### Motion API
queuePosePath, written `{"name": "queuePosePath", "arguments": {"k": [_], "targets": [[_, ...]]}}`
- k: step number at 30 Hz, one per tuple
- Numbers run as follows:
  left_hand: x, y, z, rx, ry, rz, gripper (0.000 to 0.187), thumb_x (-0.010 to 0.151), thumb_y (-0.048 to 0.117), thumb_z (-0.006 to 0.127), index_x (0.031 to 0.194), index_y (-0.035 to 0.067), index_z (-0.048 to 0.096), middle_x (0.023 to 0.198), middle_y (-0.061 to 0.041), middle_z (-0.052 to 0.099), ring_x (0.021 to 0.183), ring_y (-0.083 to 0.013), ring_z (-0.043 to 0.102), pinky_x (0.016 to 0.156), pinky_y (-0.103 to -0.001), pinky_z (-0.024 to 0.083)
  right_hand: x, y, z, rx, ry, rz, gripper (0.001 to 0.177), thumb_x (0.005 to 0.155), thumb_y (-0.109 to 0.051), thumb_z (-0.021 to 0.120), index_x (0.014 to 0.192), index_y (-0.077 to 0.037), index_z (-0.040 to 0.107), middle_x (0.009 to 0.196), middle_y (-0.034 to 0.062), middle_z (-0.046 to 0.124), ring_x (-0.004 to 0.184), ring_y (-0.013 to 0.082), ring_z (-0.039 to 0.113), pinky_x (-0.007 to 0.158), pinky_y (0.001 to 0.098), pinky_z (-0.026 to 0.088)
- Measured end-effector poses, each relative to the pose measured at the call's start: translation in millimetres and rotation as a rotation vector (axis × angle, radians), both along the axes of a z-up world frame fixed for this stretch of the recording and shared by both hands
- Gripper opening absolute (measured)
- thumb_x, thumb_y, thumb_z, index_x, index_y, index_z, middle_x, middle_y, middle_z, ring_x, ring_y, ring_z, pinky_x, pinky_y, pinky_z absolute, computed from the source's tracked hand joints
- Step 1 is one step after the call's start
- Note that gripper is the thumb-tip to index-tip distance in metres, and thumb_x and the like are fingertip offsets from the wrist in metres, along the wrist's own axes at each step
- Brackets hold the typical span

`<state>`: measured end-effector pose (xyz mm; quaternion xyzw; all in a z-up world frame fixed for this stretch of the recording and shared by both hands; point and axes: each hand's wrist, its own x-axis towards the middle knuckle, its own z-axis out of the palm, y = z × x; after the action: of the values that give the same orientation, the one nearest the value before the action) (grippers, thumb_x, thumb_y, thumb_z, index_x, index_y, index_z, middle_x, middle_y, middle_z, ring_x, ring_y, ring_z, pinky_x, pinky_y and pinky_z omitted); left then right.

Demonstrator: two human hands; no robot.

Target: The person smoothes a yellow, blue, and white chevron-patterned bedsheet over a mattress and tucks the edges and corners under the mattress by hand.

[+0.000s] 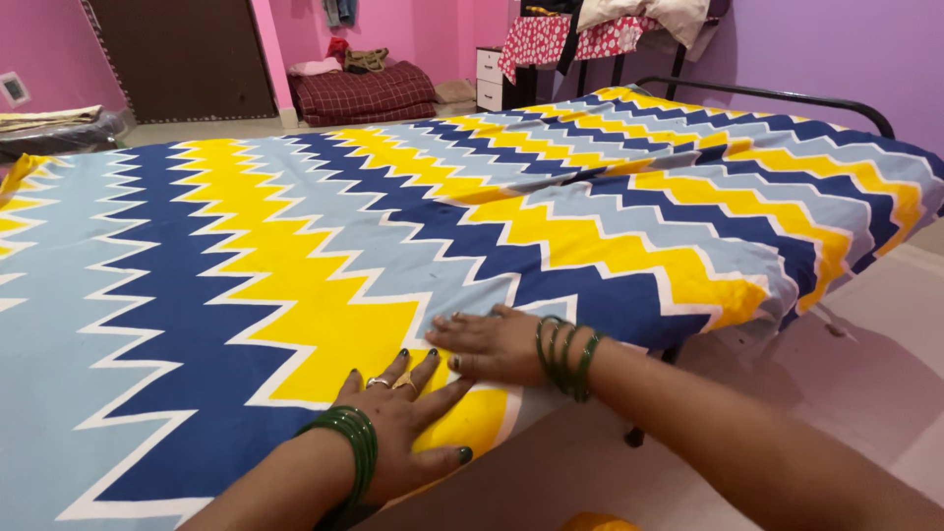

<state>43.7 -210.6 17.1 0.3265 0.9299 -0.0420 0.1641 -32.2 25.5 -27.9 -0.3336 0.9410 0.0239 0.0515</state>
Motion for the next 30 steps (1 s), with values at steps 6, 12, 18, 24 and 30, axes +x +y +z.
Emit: {"name": "queuePosePath", "arguments": {"k": [6,12,18,24,30], "targets": [[10.8,-8.1,4.8,0.016,0.010,0.001,0.086,0.089,0.069,0.048,0.162,0.047,0.009,0.173,-0.004,-0.001,0.159,-0.0300,0.003,0.124,-0.061,0.010,-38.5,42.7,10.1,0.093,-0.084,-0.469,0.073,0.098,-0.064,0.025,0.162,-0.031,0.011,0.173,-0.0039,0.002,0.158,0.0167,0.008,0.124,0.0566,0.011],[12.4,-26.8,9.3,0.038,0.018,-0.031,0.091,0.085,0.062,0.058,0.161,0.045,0.010,0.173,0.003,0.000,0.159,-0.0229,0.008,0.126,-0.048,0.016,-40.0,38.5,34.0,0.164,-0.099,-0.807,0.070,0.102,-0.063,0.032,0.163,-0.032,0.019,0.173,-0.0042,0.006,0.160,0.0179,0.011,0.127,0.0593,0.014],[27.0,-51.9,19.4,-0.086,0.019,-0.015,0.101,0.085,0.063,0.061,0.163,0.037,0.002,0.173,-0.004,0.000,0.160,-0.0244,0.008,0.125,-0.051,0.015,-35.5,-8.4,2.7,0.186,0.256,0.087,0.053,0.101,-0.041,0.048,0.152,-0.025,0.042,0.172,0.0048,0.025,0.160,0.0294,0.020,0.116,0.0544,0.035],[24.9,-90.7,-0.1,-0.136,0.021,0.154,0.108,0.083,0.067,0.066,0.163,0.037,0.001,0.174,-0.003,0.003,0.159,-0.0201,0.015,0.128,-0.047,0.017,6.4,-66.7,0.4,-0.173,-0.088,-0.104,0.073,0.099,-0.060,0.035,0.160,-0.020,0.030,0.168,0.0115,0.023,0.157,0.0285,0.020,0.122,0.0502,0.020],[1.7,-128.2,-36.9,0.034,0.128,0.045,0.125,0.077,0.075,0.075,0.161,0.018,0.002,0.167,-0.009,0.014,0.154,-0.0248,0.019,0.121,-0.043,0.019,55.7,-113.7,6.2,-0.230,-0.020,0.251,0.098,0.085,-0.068,0.060,0.158,-0.009,0.035,0.168,0.0192,0.029,0.156,0.0356,0.027,0.122,0.0563,0.020]]}}
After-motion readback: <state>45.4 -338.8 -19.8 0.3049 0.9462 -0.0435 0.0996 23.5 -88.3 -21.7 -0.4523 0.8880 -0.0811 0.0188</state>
